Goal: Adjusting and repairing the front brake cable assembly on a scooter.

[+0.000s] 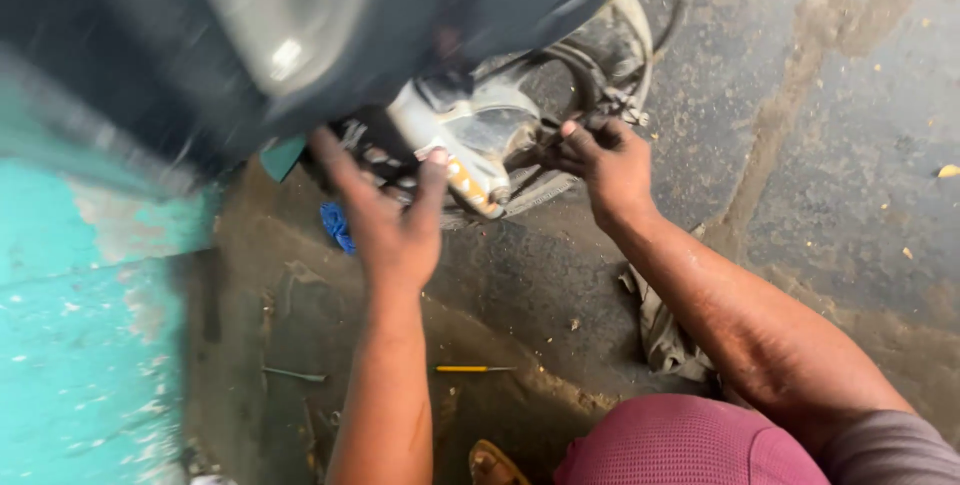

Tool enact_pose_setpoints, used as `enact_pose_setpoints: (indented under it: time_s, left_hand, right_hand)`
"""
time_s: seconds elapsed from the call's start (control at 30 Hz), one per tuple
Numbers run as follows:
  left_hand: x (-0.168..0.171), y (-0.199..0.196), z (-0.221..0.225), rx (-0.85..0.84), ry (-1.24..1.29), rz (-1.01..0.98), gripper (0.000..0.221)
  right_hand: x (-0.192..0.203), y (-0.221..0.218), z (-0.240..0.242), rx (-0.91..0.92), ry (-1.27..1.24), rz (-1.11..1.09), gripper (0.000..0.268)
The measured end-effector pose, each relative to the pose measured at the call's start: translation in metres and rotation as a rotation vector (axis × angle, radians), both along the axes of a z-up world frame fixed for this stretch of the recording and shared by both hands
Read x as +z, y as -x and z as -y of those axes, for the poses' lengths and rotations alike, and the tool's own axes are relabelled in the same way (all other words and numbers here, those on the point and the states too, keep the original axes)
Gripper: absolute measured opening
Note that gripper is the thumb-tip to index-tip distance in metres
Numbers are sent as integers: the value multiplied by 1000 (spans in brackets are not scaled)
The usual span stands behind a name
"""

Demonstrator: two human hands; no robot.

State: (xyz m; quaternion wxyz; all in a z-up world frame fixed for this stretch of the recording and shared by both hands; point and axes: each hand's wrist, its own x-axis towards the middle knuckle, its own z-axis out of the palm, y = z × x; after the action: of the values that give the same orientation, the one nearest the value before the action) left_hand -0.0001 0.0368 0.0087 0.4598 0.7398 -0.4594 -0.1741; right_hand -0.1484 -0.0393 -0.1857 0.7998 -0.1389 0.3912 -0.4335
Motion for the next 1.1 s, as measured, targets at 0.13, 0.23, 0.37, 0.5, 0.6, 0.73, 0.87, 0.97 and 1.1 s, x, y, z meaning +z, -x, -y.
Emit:
enact_pose_setpoints:
  time_s: [0.13,0.23,0.37,0.5,0.6,0.73,0.87,0.97,1.1]
  left_hand:
    - [-3,-7,-11,-178,83,269,102]
    - [-6,-13,-18,-197,77,454,96]
    - [-10,-17,-22,-180,9,501,92]
    - [-15,-20,-21,-189,22,513,90]
    - [-14,-19,-21,-196,31,502,89]
    - [-15,-19,-22,-201,23,443,88]
    - [-21,-22,-19,-205,35,457,88]
    - [-17,-19,-20,-204,31,473,89]
    - [-15,-16,-18,-185,9,427,92]
  right_hand:
    - [-6,-8,-2,-89,91,-52,23]
    - [-6,-11,-1,-140,142,-107,20]
    - [2,-15,5,-162,179,-147,18]
    - [-7,-21,4,-131,188,-118,18]
    - [-8,-24,-2,-111,196,-131,18]
    - [-4,-25,-1,-82,194,-119,17]
    - [-4,-24,2,-27,214,-173,18]
    - [-3,-25,-1,24,234,-265,21]
    - [7,-25,1,70,297,-441,24]
